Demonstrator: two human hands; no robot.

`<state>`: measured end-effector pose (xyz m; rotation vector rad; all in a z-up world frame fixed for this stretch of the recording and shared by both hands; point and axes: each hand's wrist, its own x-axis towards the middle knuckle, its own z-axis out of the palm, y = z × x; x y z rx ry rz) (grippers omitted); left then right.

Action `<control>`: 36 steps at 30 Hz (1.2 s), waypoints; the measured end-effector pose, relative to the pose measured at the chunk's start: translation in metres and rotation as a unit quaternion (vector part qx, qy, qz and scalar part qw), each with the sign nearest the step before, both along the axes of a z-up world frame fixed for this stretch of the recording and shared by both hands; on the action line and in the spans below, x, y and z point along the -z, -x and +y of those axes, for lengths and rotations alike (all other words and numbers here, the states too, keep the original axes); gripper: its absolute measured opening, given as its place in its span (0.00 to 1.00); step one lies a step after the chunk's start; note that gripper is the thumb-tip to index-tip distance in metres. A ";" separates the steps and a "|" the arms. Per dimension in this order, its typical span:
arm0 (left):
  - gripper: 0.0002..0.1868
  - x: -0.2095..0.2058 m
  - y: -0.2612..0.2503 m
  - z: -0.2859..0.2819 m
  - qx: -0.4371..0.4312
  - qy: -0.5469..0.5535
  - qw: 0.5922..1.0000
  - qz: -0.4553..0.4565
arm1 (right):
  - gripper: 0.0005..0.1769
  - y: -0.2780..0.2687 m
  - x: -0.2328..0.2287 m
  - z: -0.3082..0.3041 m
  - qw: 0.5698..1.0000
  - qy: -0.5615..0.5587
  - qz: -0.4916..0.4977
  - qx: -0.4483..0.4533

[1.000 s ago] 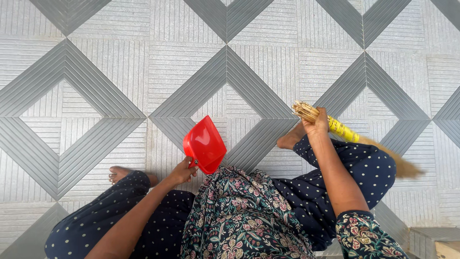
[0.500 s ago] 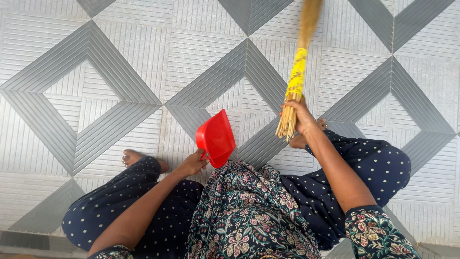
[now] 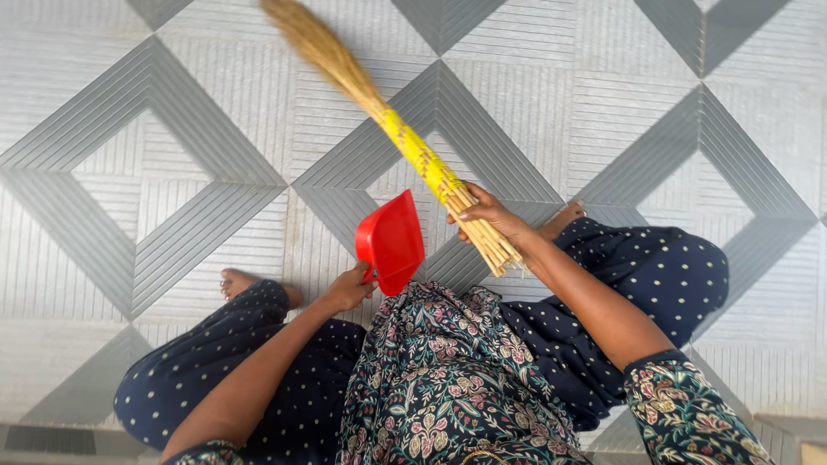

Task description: The person sits on a tiled floor and sweeps dust into a red dustpan using a traditional straw broom. They repeatedly sweep small areas and gather the debris into the dustpan held in their left hand.

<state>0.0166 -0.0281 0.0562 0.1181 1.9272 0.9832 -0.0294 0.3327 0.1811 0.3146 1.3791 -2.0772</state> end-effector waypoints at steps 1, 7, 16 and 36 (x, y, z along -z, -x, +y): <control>0.23 0.001 0.001 0.000 -0.003 0.001 1.000 -0.003 | 0.47 0.000 -0.001 0.001 1.000 -0.003 0.020 0.005; 0.23 -0.002 0.005 -0.005 -0.003 0.025 1.000 0.004 | 0.49 0.010 -0.038 0.031 0.985 -0.074 0.076 0.138; 0.24 -0.004 0.000 -0.017 -0.007 0.015 1.000 0.013 | 0.21 0.030 0.019 0.178 0.806 0.037 0.108 0.580; 0.23 -0.004 0.008 -0.016 0.002 0.017 0.999 0.034 | 0.27 0.013 0.095 0.187 0.778 0.041 -0.059 0.624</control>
